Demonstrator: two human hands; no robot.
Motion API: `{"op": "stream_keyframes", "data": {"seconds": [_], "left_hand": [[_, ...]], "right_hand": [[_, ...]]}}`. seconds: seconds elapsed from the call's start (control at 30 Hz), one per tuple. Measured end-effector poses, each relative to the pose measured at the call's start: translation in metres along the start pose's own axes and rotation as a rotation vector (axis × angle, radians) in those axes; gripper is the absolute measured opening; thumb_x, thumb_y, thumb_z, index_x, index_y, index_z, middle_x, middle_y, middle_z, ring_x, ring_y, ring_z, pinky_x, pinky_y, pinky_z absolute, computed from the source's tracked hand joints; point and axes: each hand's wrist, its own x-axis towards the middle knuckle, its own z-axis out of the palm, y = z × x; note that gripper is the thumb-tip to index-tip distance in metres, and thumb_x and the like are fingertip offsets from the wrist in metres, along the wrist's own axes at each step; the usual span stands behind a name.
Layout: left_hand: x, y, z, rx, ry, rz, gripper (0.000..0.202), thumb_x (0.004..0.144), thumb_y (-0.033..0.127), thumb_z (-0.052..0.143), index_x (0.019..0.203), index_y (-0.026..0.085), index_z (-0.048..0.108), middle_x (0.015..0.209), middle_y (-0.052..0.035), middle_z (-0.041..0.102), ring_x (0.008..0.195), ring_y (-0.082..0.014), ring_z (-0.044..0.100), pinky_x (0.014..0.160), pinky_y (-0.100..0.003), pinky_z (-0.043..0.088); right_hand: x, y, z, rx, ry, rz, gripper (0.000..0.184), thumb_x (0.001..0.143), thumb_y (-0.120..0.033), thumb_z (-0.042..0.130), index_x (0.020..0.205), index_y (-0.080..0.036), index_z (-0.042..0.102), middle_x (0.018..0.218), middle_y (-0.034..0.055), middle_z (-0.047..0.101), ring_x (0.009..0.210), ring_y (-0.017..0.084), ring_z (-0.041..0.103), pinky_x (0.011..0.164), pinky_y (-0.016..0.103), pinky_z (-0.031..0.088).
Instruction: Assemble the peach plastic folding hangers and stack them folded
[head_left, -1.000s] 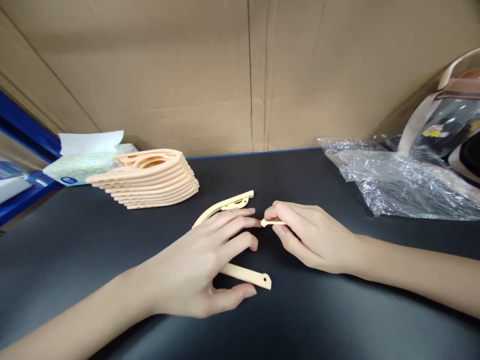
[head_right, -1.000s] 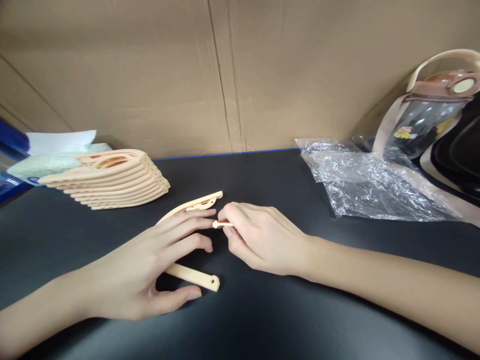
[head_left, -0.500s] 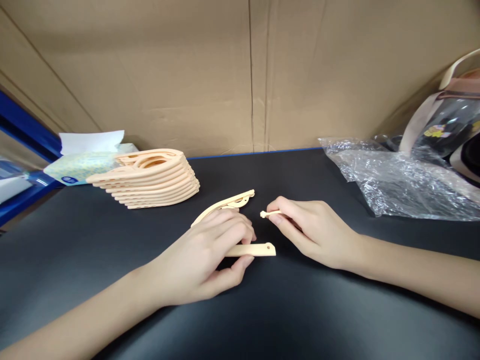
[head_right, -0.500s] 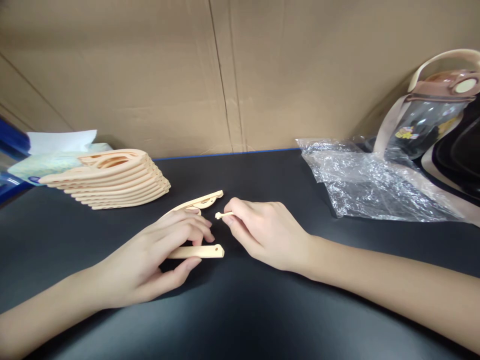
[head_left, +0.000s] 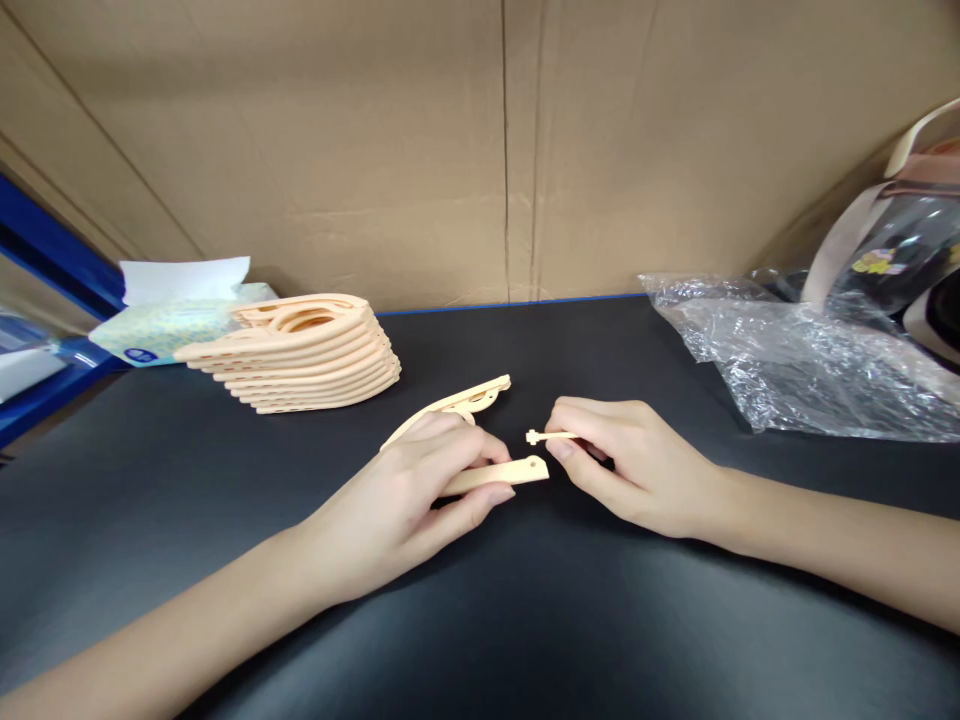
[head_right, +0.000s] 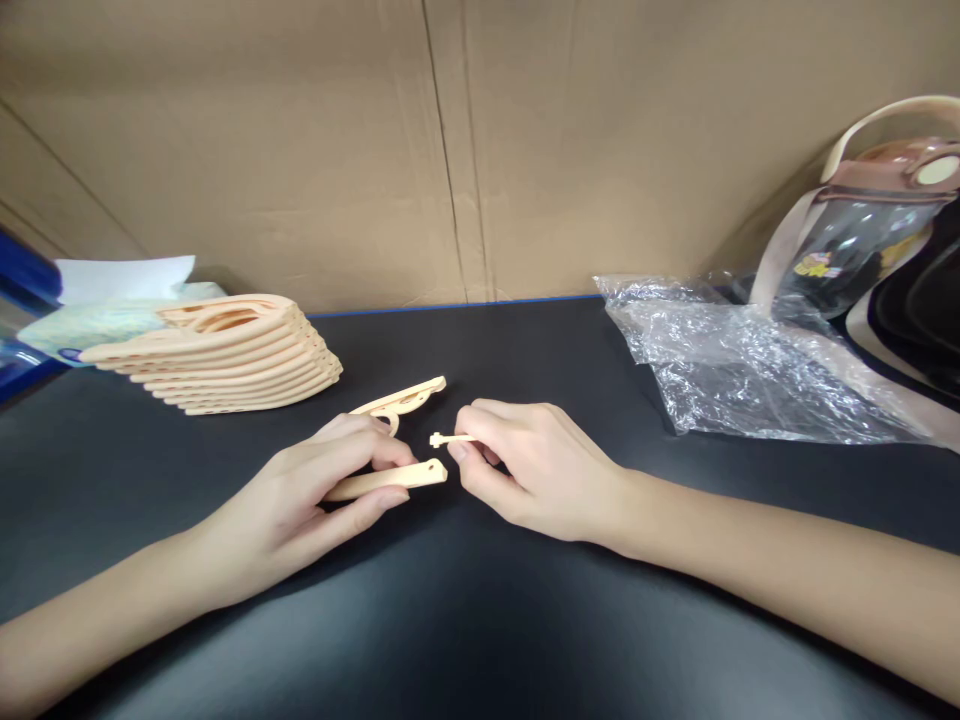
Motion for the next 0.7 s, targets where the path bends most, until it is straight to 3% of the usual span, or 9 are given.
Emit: {"op": "stream_keyframes", "data": {"seconds": [0.27, 0.53, 0.7], "left_hand": [[-0.001, -0.0008, 0.0022, 0.029, 0.055, -0.014, 0.009, 0.098, 0.028, 0.047, 0.094, 0.022, 0.052, 0.085, 0.0017, 0.057, 0.079, -0.0145, 0.055, 0.083, -0.028, 0.044], [-0.0015, -0.001, 0.0026, -0.004, 0.005, 0.0, 0.014, 0.1, 0.03, 0.044, 0.105, 0.023, 0.055, 0.087, 0.0003, 0.058, 0.085, -0.0168, 0.053, 0.083, -0.028, 0.042], [-0.0013, -0.0008, 0.003, -0.011, -0.02, 0.021, 0.014, 0.101, 0.028, 0.043, 0.097, 0.022, 0.055, 0.084, 0.0011, 0.055, 0.083, -0.0158, 0.049, 0.084, -0.027, 0.039]], "right_hand": [[-0.001, 0.0006, -0.0003, 0.056, -0.039, -0.007, 0.024, 0.098, -0.021, 0.039, 0.075, -0.019, 0.044, 0.068, -0.0034, 0.044, 0.053, 0.008, 0.039, 0.052, 0.023, 0.031], [-0.0013, 0.0017, -0.0002, 0.066, -0.087, -0.005, 0.025, 0.099, -0.023, 0.039, 0.075, -0.021, 0.041, 0.067, -0.0045, 0.044, 0.052, 0.008, 0.037, 0.052, 0.023, 0.029], [-0.0019, 0.0006, -0.0009, 0.043, -0.058, -0.021, 0.025, 0.095, -0.019, 0.042, 0.07, -0.02, 0.04, 0.061, -0.0057, 0.041, 0.049, 0.007, 0.035, 0.05, 0.023, 0.027]]}}
